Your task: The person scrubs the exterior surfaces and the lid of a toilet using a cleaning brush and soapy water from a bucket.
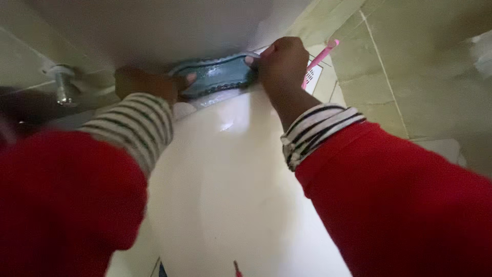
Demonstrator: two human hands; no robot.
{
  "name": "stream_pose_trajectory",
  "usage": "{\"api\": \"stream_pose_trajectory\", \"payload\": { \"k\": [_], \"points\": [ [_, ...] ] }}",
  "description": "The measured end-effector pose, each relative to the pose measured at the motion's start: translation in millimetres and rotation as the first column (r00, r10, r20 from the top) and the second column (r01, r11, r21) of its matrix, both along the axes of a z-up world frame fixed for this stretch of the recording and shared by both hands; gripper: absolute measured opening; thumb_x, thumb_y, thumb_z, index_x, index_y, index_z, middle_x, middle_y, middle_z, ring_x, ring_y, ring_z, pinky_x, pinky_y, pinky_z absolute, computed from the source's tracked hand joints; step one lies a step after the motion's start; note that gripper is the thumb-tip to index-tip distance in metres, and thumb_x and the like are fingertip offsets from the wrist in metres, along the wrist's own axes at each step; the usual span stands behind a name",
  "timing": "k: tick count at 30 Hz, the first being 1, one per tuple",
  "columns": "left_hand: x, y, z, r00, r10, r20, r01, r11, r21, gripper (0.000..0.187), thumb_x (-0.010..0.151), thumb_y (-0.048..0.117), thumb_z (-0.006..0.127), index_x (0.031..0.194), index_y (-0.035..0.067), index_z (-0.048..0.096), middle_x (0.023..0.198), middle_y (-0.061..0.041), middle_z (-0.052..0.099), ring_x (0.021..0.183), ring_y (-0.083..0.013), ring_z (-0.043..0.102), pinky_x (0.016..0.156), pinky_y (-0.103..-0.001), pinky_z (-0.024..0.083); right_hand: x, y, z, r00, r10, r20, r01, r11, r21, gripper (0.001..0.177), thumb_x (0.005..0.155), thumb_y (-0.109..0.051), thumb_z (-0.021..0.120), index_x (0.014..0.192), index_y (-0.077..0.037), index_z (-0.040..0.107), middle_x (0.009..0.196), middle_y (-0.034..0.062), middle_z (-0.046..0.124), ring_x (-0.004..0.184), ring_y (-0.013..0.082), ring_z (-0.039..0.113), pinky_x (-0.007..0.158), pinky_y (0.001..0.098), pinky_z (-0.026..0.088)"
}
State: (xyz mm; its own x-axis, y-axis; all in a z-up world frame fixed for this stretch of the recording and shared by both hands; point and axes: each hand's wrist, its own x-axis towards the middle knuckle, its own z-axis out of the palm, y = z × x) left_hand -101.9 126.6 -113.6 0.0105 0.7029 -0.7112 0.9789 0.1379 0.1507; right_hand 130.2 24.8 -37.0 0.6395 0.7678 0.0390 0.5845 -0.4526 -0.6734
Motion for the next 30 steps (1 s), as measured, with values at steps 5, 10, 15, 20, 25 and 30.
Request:
{"api": "stream_pose_trajectory", "payload": {
  "k": [5,10,15,20,25,30],
  "points": [
    [-37,-37,27,0.945,-0.235,-0.227,0.302,0.891,0.339,0.092,0.095,0.079,0.037,0.147,0.003,0.043,0.144,-0.027,0.051,0.127,-0.0433,0.051,0.109,-0.057,0.036,-25,4,-9,0.998,0.041,-0.05,-0.037,0.995,0.093,0.027,0.075,-0.014,0.089,0.065,-0.007,0.065,0.064,0.0078,0.071,0.055,0.0156,0.07,0.05,0.0319,0.056],
    [-84,-87,59,0.97,-0.218,0.109,0.097,0.754,0.65,0.055,0.092,0.048,0.062,0.119,0.001,0.054,0.112,-0.013,0.065,0.101,-0.0233,0.065,0.096,-0.041,0.054,-61,-1,-11,0.938,0.347,0.022,-0.345,0.919,0.194,0.041,0.065,-0.009,0.097,0.067,0.0,0.056,0.066,0.0144,0.066,0.06,0.0228,0.06,0.058,0.0364,0.052],
    [-97,-106,72,0.849,-0.112,0.517,-0.265,0.755,0.599,0.059,0.079,0.032,0.085,0.114,0.003,0.047,0.107,-0.006,0.062,0.097,-0.0186,0.064,0.089,-0.038,0.06,-69,-3,-13,0.855,0.517,0.052,-0.505,0.803,0.316,0.038,0.056,-0.007,0.095,0.083,-0.007,0.068,0.078,0.0096,0.072,0.067,0.0183,0.068,0.062,0.0313,0.056],
    [-69,-105,63,0.874,-0.22,0.433,-0.115,0.773,0.623,0.051,0.08,0.029,0.084,0.112,0.004,0.052,0.106,-0.007,0.064,0.095,-0.0194,0.065,0.088,-0.037,0.059,-57,-8,-22,0.875,0.476,0.091,-0.47,0.785,0.403,0.037,0.058,0.003,0.089,0.086,-0.003,0.065,0.078,0.0116,0.071,0.07,0.0217,0.069,0.066,0.0333,0.057],
    [-46,-105,52,0.883,-0.362,0.299,0.052,0.709,0.704,0.044,0.082,0.026,0.084,0.11,0.006,0.057,0.105,-0.007,0.067,0.092,-0.0202,0.067,0.087,-0.037,0.059,-7,-23,-16,0.932,0.307,0.195,-0.356,0.88,0.315,0.03,0.064,0.001,0.09,0.079,-0.001,0.064,0.078,0.0155,0.069,0.069,0.0247,0.068,0.065,0.0344,0.055],
    [-69,-105,58,0.902,-0.35,0.253,0.074,0.701,0.709,0.036,0.083,0.023,0.083,0.108,0.007,0.063,0.103,-0.008,0.07,0.089,-0.021,0.069,0.085,-0.036,0.059,-23,-18,-18,0.906,0.407,0.118,-0.423,0.85,0.315,0.023,0.064,0.0,0.085,0.081,-0.004,0.069,0.08,0.0146,0.071,0.073,0.026,0.072,0.069,0.0375,0.058]
  ]
}}
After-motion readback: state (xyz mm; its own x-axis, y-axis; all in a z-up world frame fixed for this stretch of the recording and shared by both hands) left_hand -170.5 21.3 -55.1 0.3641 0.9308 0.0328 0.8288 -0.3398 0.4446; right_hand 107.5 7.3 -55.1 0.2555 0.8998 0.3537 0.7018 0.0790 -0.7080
